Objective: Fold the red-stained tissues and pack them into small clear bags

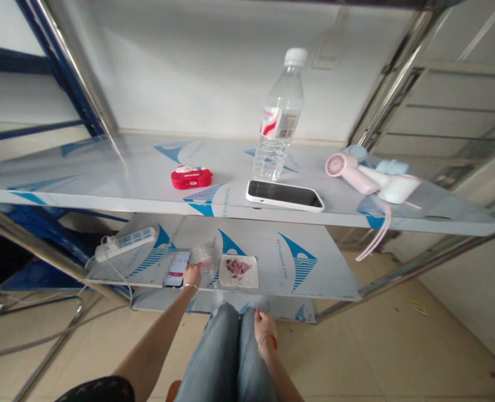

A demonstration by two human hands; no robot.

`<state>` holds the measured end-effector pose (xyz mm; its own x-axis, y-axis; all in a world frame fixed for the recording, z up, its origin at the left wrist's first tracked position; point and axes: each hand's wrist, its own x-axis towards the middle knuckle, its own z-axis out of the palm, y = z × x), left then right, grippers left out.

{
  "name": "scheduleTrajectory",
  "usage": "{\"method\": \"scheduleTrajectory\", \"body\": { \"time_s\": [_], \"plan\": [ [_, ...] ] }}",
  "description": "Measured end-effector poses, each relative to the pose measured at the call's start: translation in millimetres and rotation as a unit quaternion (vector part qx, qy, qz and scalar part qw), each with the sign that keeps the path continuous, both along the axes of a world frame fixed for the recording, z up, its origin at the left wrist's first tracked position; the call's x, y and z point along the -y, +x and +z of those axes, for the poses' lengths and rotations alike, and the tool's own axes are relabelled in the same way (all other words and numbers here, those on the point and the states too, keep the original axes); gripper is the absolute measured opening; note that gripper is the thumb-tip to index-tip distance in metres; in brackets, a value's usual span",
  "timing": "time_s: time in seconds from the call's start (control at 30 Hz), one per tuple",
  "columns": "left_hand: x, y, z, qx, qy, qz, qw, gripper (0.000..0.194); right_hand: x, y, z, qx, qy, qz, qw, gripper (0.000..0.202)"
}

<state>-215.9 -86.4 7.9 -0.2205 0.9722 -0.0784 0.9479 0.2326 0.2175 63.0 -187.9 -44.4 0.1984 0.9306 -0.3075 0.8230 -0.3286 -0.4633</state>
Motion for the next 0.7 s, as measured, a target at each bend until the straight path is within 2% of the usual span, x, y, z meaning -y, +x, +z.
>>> {"method": "scheduleTrajectory", "body": {
  "time_s": [0.2,0.3,0.37,0.43,0.47,0.53,0.6,0.7],
  "plan": [
    [0.0,8.1,22.0,0.074,0.133,0.042,0.987,0.032,-3.2,-0.9,4.3,0.014,-0.055,0.023,0.998,0.05],
    [11.2,18.9,42.0,0.151,0.216,0.078,0.962,0.026,-9.0,-1.1,19.3,0.046,-0.088,0.04,0.994,0.041],
    [26.3,32.3,56.9,0.219,0.264,0.101,0.934,0.023,-14.5,-5.6,37.6,0.031,-0.068,0.06,0.995,0.036],
    [46.9,50.8,70.4,0.283,0.288,0.099,0.909,0.021,-19.5,-15.2,61.8,-0.058,0.001,0.089,0.994,0.037],
    [58.4,61.4,76.1,0.311,0.288,0.09,0.901,0.021,-21.2,-21.9,75.0,-0.129,0.051,0.104,0.985,0.038],
    [80.7,82.3,84.8,0.37,0.265,0.055,0.889,0.022,-22.2,-36.8,100.6,-0.275,0.141,0.125,0.943,0.037],
    [98.9,99.8,90.4,0.422,0.245,0.028,0.872,0.023,-20.3,-50.8,121.6,-0.362,0.168,0.147,0.905,0.035],
    [114.9,113.4,96.3,0.446,0.238,0.009,0.863,0.026,-15.7,-63.7,139.0,-0.405,0.167,0.136,0.888,0.032]
  ]
}}
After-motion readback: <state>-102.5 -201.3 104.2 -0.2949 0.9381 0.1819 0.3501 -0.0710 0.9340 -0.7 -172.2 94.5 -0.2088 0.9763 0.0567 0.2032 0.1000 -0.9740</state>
